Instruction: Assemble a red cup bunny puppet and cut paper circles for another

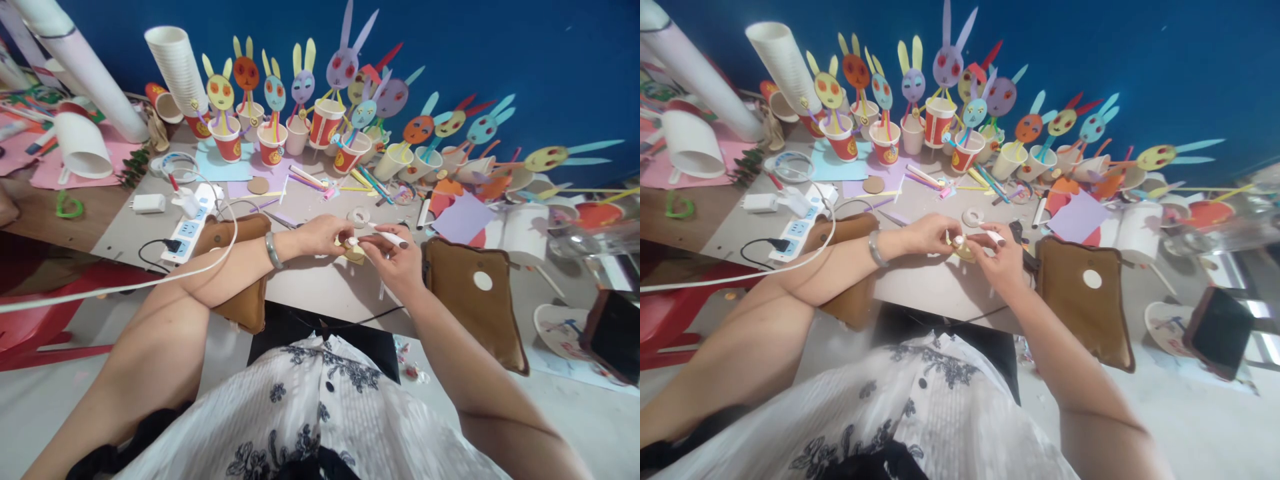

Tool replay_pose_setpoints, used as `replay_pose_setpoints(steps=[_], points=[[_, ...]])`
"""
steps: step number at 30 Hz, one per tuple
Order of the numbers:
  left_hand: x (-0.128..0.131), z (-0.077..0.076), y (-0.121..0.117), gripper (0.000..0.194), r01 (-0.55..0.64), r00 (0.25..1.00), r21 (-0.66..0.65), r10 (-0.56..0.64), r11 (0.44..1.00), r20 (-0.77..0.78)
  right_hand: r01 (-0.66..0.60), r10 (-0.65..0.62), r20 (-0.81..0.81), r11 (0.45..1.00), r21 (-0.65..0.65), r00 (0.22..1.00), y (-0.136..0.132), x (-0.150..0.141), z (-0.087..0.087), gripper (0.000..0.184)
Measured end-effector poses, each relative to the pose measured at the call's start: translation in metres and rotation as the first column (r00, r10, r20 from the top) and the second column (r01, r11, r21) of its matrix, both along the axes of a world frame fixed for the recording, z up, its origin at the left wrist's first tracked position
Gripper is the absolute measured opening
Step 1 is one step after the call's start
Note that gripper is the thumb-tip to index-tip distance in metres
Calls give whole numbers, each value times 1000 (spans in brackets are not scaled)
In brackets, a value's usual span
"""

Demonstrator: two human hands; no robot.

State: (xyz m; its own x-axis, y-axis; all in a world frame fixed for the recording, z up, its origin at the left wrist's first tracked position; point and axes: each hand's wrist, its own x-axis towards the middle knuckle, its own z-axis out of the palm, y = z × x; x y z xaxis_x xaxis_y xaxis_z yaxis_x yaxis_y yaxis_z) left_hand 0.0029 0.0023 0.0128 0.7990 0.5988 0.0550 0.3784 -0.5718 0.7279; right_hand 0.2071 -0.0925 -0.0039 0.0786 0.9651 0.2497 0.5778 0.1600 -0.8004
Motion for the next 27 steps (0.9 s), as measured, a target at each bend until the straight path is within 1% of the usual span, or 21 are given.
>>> replay_pose_setpoints(steps=[2,6,9,12,17,23,27], points=[[1,-2,0,16,-6,1000,26,6,1000,-11,46,-48,56,998,36,997,-9,2,3,45],[1,-3,1,16,-10,1000,25,10,1000,-15,48,-52,145,998,35,988,-29,1,5,45],[0,-2,2,17,-11,1000,1,11,1000,-10,12,-37,216,993,115,976,-38,-4,-1,39],[0,-2,3,18,-18,1000,-5,18,1000,-10,-22,-27,254,982,187,967,-41,-9,-10,31],[0,-3,3,17,-7,1000,-23,8,1000,5,-8,-31,277,990,142,960,-42,-11,-18,25],[1,-3,4,18,-9,1000,18,9,1000,-21,-35,-19,310,985,169,950,-43,-10,-22,22],[1,-3,5,18,-5,1000,16,6,1000,-20,-37,-15,329,988,153,944,-42,-10,-26,22]])
